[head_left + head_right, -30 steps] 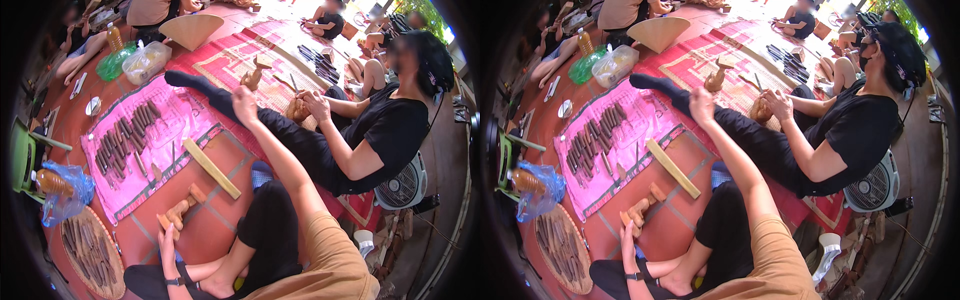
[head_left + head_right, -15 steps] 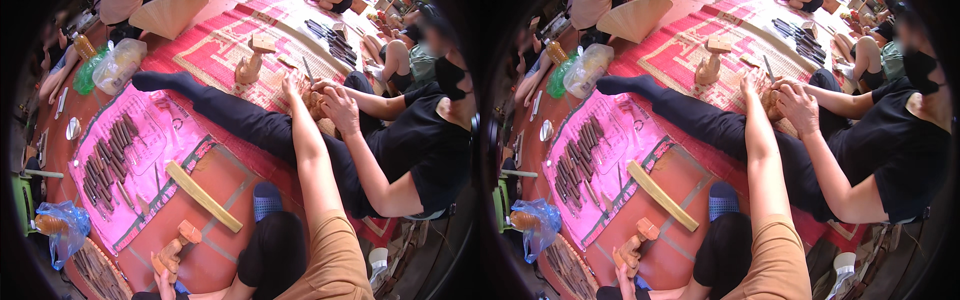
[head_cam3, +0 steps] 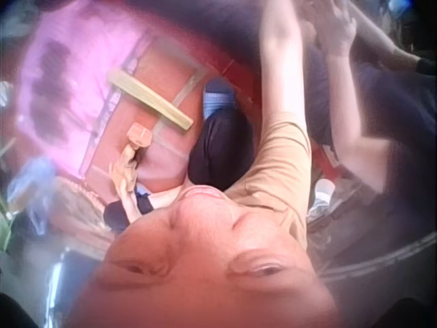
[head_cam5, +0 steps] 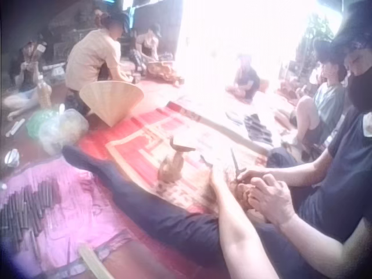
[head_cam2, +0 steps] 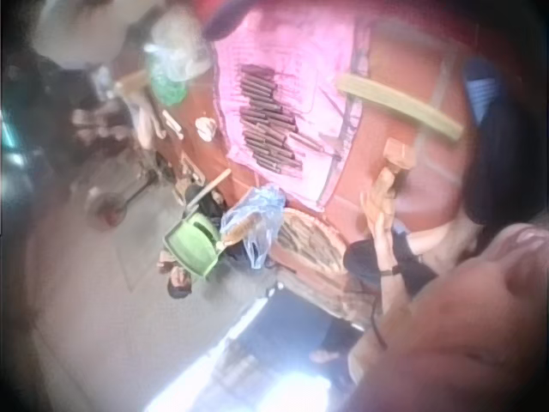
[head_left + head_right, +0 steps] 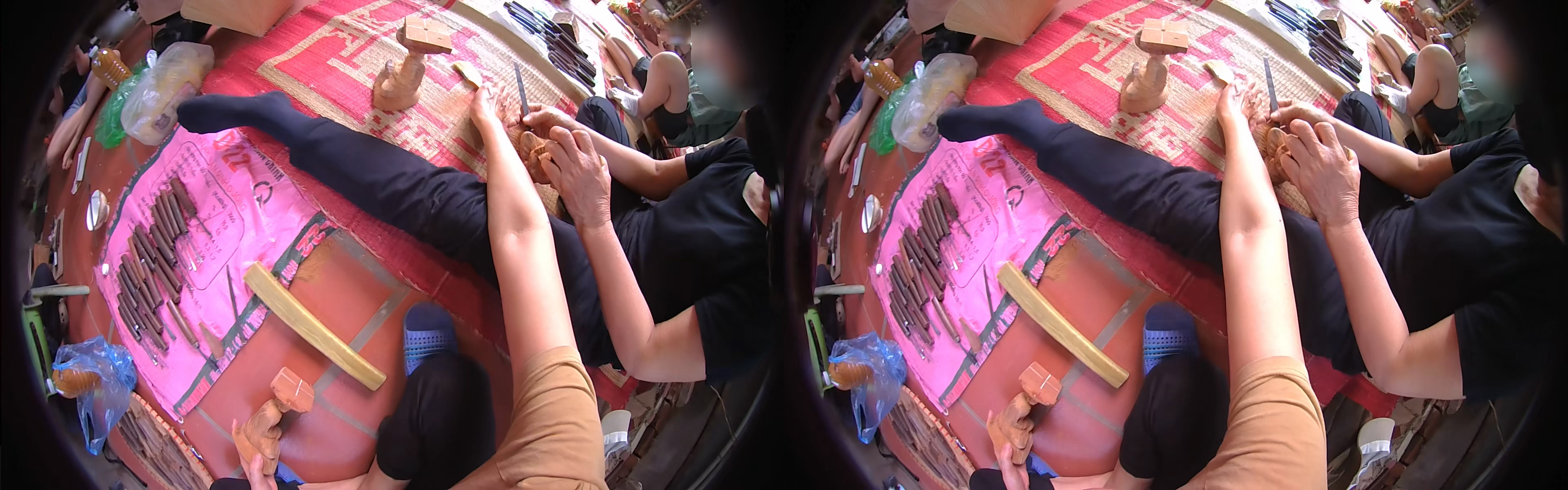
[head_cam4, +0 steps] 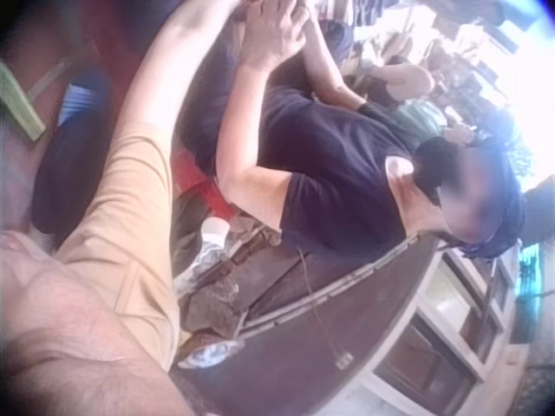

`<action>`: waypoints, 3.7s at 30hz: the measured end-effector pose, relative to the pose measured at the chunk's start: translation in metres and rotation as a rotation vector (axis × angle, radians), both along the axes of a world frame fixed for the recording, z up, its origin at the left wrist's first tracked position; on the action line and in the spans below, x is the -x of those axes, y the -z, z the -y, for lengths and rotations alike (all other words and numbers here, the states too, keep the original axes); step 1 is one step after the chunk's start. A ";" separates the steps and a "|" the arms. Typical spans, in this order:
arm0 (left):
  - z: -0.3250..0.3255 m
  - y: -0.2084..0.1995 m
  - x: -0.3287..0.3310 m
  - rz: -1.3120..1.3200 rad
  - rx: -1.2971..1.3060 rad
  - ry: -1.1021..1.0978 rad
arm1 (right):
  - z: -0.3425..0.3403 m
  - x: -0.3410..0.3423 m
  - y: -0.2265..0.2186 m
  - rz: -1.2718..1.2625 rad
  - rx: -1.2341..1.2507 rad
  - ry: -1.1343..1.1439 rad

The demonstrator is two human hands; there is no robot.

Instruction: The person sits cross-legged on the floor and carves a small wooden piece using a knife. They hold the wood in one hand and use the knife to shape it, occasionally rotating the piece to work on different sides.

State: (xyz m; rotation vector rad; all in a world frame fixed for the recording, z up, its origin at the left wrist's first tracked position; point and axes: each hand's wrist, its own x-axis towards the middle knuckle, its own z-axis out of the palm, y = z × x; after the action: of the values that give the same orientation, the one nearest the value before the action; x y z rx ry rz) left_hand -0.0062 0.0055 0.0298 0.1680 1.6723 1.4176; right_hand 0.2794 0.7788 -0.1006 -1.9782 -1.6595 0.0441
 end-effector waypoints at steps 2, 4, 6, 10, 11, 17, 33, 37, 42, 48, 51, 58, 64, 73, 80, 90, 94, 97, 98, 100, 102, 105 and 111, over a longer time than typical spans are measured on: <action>-0.002 0.004 0.006 0.018 -0.036 0.032 | -0.026 -0.030 0.030 0.295 -0.115 -0.040; 0.018 -0.011 -0.007 -0.012 -0.024 -0.036 | 0.017 0.025 0.006 0.218 0.024 -0.134; 0.017 -0.016 -0.008 -0.002 -0.012 -0.067 | 0.034 0.041 -0.003 -0.007 0.024 -0.080; 0.011 0.002 0.000 0.052 0.048 -0.058 | 0.016 -0.015 0.006 -0.139 -0.419 -0.133; 0.007 0.015 0.004 0.057 0.043 0.004 | 0.012 -0.032 -0.003 -0.185 -0.570 -0.190; 0.028 0.002 -0.015 -0.138 -0.037 0.079 | 0.206 0.062 -0.107 -1.015 -0.212 -0.490; 0.063 0.014 0.045 0.338 -0.499 -0.344 | 0.647 0.088 -0.266 -1.652 0.922 -1.195; 0.101 -0.001 0.078 0.402 -0.703 -0.529 | 0.677 0.100 -0.239 -0.911 0.694 -1.350; 0.116 -0.030 0.074 0.323 -0.800 -0.687 | 0.716 0.126 -0.214 -0.393 0.694 -1.381; 0.106 -0.020 0.071 0.303 -0.766 -0.625 | 0.733 0.137 -0.172 -0.319 0.948 -1.550; 0.104 -0.014 0.069 0.299 -0.737 -0.573 | 0.725 0.138 -0.139 -0.432 1.022 -1.487; 0.099 -0.011 0.066 0.261 -0.655 -0.577 | 0.612 0.130 -0.143 -0.412 0.662 -1.116; 0.101 -0.008 0.068 0.275 -0.672 -0.563 | 0.680 0.107 -0.182 -0.457 0.996 -1.340; 0.098 -0.005 0.070 0.292 -0.636 -0.584 | 0.583 0.118 -0.120 -0.475 0.664 -1.047; 0.100 -0.007 0.068 0.256 -0.643 -0.571 | 0.635 0.102 -0.184 -0.439 0.970 -1.419; 0.098 -0.010 0.066 0.267 -0.631 -0.583 | 0.566 0.109 -0.162 -0.391 0.646 -1.065; 0.101 -0.005 0.069 0.283 -0.651 -0.586 | 0.626 0.134 -0.219 -0.489 0.853 -1.177; 0.101 -0.005 0.069 0.294 -0.661 -0.579 | 0.665 0.139 -0.173 -0.434 1.145 -1.395; 0.100 -0.002 0.069 0.307 -0.662 -0.569 | 0.677 0.141 -0.158 -0.373 1.192 -1.413; 0.102 -0.001 0.070 0.308 -0.652 -0.566 | 0.676 0.145 -0.137 -0.367 1.188 -1.359; 0.101 -0.004 0.068 0.293 -0.632 -0.577 | 0.643 0.148 -0.128 -0.465 1.086 -1.211; 0.097 -0.007 0.066 0.287 -0.614 -0.619 | 0.602 0.156 -0.130 -0.483 0.540 -1.071; 0.098 -0.008 0.067 0.285 -0.641 -0.630 | 0.696 0.193 -0.146 -0.794 0.949 -1.266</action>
State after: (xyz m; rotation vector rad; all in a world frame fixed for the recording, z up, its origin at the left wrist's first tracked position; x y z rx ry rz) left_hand -0.0730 -0.0923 0.0380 -0.2211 1.0198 2.3021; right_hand 0.0865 0.0829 0.0451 -0.6990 -2.0887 2.0256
